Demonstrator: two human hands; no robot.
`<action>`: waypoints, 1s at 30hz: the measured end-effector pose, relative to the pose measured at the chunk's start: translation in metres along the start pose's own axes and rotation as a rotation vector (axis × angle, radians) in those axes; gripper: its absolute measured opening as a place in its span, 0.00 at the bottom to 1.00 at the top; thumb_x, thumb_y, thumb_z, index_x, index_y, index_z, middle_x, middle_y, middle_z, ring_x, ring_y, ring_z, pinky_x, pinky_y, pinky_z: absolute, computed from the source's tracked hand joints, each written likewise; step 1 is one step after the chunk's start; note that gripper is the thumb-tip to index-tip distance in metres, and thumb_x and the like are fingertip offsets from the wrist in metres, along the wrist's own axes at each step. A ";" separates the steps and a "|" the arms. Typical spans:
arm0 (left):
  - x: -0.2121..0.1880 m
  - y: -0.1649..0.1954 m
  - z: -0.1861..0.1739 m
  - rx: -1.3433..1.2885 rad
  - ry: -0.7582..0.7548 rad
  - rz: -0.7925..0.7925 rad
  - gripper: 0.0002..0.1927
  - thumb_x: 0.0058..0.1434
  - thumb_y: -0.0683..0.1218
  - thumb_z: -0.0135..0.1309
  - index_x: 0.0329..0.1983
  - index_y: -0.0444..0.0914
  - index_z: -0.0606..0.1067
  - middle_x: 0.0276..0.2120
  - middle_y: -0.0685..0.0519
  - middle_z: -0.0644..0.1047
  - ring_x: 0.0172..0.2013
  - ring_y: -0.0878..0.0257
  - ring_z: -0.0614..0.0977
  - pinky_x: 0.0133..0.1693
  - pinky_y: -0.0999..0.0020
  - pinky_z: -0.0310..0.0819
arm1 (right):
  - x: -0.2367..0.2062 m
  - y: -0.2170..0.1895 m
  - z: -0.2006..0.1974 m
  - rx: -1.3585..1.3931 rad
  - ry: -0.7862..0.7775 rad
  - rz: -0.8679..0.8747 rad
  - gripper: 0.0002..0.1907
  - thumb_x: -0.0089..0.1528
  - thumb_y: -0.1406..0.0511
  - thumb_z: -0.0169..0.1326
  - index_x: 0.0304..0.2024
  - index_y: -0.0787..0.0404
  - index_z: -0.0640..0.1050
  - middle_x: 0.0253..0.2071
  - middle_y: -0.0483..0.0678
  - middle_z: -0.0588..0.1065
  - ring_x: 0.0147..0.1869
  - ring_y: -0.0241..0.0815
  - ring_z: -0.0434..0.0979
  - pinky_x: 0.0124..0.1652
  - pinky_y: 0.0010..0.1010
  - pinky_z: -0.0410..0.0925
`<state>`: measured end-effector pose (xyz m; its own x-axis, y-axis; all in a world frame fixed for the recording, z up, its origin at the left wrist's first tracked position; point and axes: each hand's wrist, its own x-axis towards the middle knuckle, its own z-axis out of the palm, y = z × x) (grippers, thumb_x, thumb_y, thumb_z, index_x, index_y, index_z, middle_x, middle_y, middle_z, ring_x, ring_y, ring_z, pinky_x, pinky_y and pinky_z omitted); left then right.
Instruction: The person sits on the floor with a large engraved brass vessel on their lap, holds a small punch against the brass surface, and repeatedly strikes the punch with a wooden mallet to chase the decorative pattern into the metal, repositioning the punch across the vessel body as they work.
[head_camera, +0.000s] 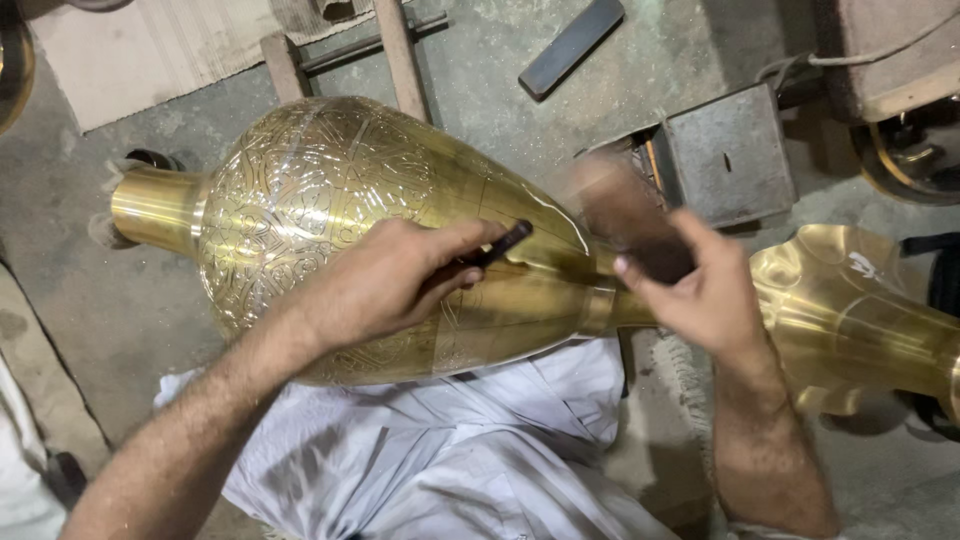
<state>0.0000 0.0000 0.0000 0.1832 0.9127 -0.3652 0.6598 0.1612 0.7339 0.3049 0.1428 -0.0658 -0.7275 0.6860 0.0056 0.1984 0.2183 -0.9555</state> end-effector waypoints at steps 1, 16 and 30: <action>-0.004 0.004 0.002 -0.016 0.076 0.016 0.17 0.70 0.51 0.50 0.60 0.47 0.72 0.33 0.53 0.84 0.27 0.62 0.88 0.30 0.67 0.83 | 0.005 -0.002 -0.002 -0.027 -0.005 0.080 0.15 0.64 0.64 0.64 0.50 0.63 0.77 0.44 0.51 0.80 0.46 0.42 0.82 0.46 0.25 0.74; -0.040 0.021 0.056 -0.162 0.753 -0.086 0.21 0.69 0.42 0.56 0.63 0.38 0.69 0.43 0.45 0.84 0.45 0.56 0.89 0.44 0.63 0.86 | 0.080 -0.075 -0.015 -0.310 -0.202 -0.237 0.21 0.62 0.65 0.68 0.53 0.64 0.75 0.37 0.51 0.80 0.37 0.32 0.77 0.35 0.30 0.72; -0.045 0.018 0.098 -0.172 1.040 -0.092 0.16 0.70 0.39 0.57 0.59 0.33 0.69 0.45 0.46 0.84 0.46 0.59 0.88 0.48 0.68 0.86 | 0.115 -0.140 -0.010 -0.572 -0.390 -0.440 0.14 0.62 0.63 0.61 0.45 0.62 0.73 0.25 0.46 0.73 0.26 0.39 0.76 0.29 0.37 0.70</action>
<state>0.0747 -0.0747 -0.0262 -0.6304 0.7535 0.1869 0.5125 0.2231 0.8292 0.2001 0.1980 0.0711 -0.9721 0.1871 0.1412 0.0687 0.8035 -0.5913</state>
